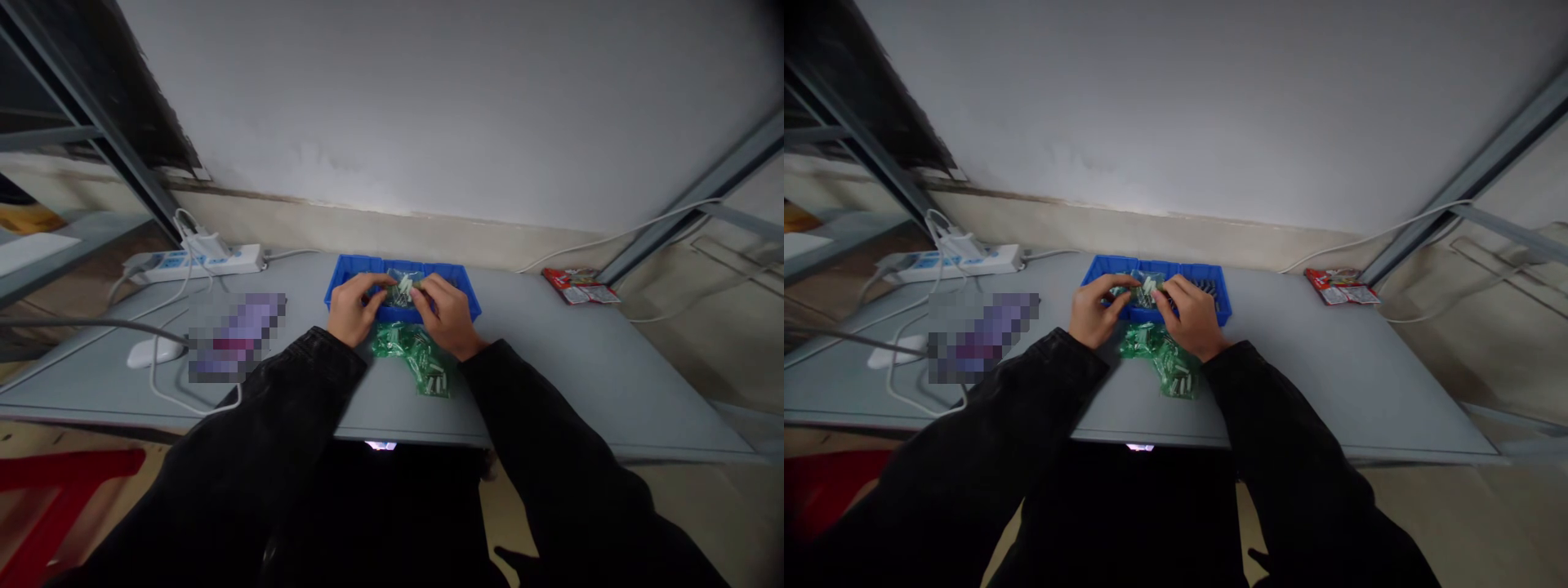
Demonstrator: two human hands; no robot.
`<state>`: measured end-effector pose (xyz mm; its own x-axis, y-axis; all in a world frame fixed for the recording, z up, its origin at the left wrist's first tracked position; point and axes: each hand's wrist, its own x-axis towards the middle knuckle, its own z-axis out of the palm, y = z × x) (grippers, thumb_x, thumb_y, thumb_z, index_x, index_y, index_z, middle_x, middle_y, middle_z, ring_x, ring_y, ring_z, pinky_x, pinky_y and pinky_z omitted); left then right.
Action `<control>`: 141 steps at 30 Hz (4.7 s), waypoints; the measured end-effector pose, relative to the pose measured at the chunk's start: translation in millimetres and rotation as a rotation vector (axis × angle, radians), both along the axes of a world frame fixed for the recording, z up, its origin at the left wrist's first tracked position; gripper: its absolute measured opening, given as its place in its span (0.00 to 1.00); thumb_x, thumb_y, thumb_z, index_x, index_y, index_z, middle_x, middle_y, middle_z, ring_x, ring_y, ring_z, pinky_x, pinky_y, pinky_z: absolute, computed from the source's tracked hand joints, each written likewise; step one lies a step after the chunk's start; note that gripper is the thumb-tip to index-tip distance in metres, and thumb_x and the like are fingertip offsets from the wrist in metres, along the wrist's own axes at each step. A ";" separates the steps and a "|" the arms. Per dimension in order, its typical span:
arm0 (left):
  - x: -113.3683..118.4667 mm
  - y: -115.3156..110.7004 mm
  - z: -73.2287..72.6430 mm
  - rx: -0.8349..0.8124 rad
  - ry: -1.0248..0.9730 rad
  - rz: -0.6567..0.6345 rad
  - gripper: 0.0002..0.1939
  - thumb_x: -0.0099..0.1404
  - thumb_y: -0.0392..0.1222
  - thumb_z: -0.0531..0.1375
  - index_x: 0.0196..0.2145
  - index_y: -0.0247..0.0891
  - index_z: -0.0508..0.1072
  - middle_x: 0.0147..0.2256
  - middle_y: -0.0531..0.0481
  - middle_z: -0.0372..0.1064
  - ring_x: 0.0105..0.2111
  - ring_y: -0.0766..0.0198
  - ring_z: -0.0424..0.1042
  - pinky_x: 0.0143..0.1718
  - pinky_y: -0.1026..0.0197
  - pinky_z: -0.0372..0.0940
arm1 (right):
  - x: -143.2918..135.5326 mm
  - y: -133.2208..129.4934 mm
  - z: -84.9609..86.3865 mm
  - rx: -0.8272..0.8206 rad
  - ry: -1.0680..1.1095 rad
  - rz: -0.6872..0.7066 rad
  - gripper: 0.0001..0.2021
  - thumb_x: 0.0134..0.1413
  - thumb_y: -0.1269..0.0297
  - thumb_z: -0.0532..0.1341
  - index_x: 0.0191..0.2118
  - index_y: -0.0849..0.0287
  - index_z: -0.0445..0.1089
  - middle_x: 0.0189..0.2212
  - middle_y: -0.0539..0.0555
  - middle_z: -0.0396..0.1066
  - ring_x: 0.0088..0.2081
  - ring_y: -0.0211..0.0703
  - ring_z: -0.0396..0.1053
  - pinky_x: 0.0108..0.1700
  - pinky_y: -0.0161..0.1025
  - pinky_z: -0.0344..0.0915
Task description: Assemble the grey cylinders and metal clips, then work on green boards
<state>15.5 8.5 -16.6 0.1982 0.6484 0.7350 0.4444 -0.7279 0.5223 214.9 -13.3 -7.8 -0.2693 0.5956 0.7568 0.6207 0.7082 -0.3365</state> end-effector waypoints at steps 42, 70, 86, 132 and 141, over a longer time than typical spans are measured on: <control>1.8 -4.5 6.6 0.059 0.010 -0.016 0.05 0.68 0.35 0.60 0.40 0.38 0.77 0.36 0.50 0.74 0.35 0.63 0.70 0.33 0.63 0.66 | 1.4 -0.4 1.2 -0.045 -0.001 0.004 0.13 0.70 0.60 0.52 0.32 0.56 0.64 0.31 0.51 0.66 0.34 0.41 0.65 0.39 0.40 0.62; 1.5 -3.3 8.3 0.112 0.068 -0.084 0.07 0.69 0.43 0.63 0.34 0.40 0.78 0.34 0.48 0.76 0.37 0.58 0.72 0.42 0.53 0.68 | -0.3 0.6 -2.5 -0.040 0.014 0.078 0.03 0.67 0.64 0.58 0.41 0.55 0.69 0.38 0.53 0.70 0.40 0.44 0.69 0.42 0.42 0.67; 1.4 1.5 1.9 0.096 0.106 -0.072 0.07 0.68 0.44 0.64 0.40 0.39 0.77 0.36 0.48 0.76 0.37 0.60 0.71 0.37 0.58 0.69 | -1.5 0.0 -3.5 0.007 0.034 0.033 0.04 0.67 0.65 0.57 0.41 0.55 0.68 0.37 0.53 0.70 0.40 0.44 0.69 0.42 0.43 0.68; 4.8 -1.5 -1.0 -0.118 -0.180 -0.002 0.17 0.64 0.46 0.67 0.45 0.40 0.65 0.24 0.59 0.69 0.21 0.70 0.64 0.27 0.65 0.62 | -0.6 -2.7 -4.8 0.062 0.014 0.168 0.20 0.63 0.76 0.54 0.57 0.54 0.69 0.50 0.53 0.76 0.50 0.42 0.75 0.54 0.44 0.73; 3.4 -6.3 6.9 -0.101 -0.020 -0.019 0.12 0.73 0.48 0.57 0.47 0.39 0.72 0.33 0.51 0.75 0.29 0.67 0.71 0.33 0.63 0.66 | 1.3 3.9 -9.1 -0.003 0.008 0.073 0.18 0.63 0.71 0.60 0.57 0.56 0.71 0.53 0.55 0.76 0.55 0.44 0.73 0.59 0.46 0.70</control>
<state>18.9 2.2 -9.7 0.1968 0.7156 0.6703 0.4199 -0.6793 0.6019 216.2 -9.4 -16.9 -0.3063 0.5771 0.7571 0.5649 0.7503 -0.3433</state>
